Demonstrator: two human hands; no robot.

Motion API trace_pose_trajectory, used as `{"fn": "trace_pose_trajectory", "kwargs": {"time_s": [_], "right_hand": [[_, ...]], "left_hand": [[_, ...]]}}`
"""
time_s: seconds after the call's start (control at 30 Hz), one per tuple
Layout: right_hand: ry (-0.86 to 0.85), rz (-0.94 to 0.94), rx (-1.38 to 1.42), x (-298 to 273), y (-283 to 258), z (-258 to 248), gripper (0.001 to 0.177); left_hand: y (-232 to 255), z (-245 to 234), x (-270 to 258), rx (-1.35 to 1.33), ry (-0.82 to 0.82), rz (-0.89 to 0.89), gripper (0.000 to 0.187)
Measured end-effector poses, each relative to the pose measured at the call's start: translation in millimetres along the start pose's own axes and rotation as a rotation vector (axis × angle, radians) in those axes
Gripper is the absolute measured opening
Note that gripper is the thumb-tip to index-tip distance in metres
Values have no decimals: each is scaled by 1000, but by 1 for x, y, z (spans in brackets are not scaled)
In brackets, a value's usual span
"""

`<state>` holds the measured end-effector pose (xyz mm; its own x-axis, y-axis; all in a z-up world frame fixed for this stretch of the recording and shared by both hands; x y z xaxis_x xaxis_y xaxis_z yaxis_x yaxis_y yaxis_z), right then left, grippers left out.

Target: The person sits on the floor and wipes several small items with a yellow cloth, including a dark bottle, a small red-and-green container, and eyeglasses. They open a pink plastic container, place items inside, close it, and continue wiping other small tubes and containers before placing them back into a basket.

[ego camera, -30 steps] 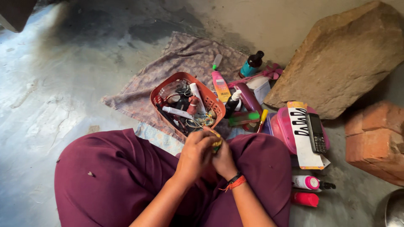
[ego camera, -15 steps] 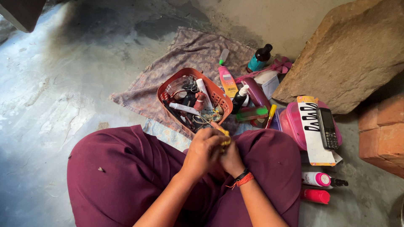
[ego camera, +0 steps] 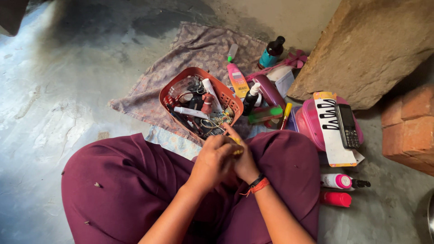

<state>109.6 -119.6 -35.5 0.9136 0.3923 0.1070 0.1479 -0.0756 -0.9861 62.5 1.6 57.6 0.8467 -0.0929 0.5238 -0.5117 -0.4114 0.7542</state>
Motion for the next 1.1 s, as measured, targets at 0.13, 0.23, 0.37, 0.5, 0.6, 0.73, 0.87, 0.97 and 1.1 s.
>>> {"fn": "trace_pose_trajectory", "kwargs": {"time_s": [0.13, 0.23, 0.37, 0.5, 0.6, 0.73, 0.87, 0.97, 1.1], "right_hand": [[4, -90, -113, -1, -13, 7, 78], [53, -15, -1, 1, -16, 5, 86], [178, 61, 251, 6, -19, -16, 71], [375, -37, 263, 11, -27, -74, 40], [545, -83, 17, 9, -29, -146, 34], [742, -231, -521, 15, -26, -247, 46], [776, -98, -559, 19, 20, -305, 60], [804, -40, -773, 10, 36, -310, 72], [831, -21, -909, 5, 17, -294, 86]], "left_hand": [[-16, -2, 3, 46, 82, -113, 31], [-27, -6, 3, 59, 143, -172, 29], [-40, -14, 0, 87, 200, -250, 21], [-46, -14, -2, 38, 216, -345, 19], [-42, -11, -1, 33, 202, -313, 17], [-37, -11, 1, 84, 184, -268, 18], [-37, -16, 4, 108, 203, -289, 17], [-39, -19, 4, 108, 216, -308, 18], [-49, -16, -2, 107, 217, -324, 18]]}}
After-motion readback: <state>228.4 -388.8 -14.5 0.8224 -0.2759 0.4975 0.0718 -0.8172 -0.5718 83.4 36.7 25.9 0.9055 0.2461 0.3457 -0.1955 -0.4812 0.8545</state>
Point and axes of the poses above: each hand's wrist, its own x-axis towards the middle knuckle, its own z-axis out of the palm, y = z × x, the point moved 7 cm from there along x, towards the middle knuckle, and after that the axes turned 1 degree about x, right-handed, at the moved point
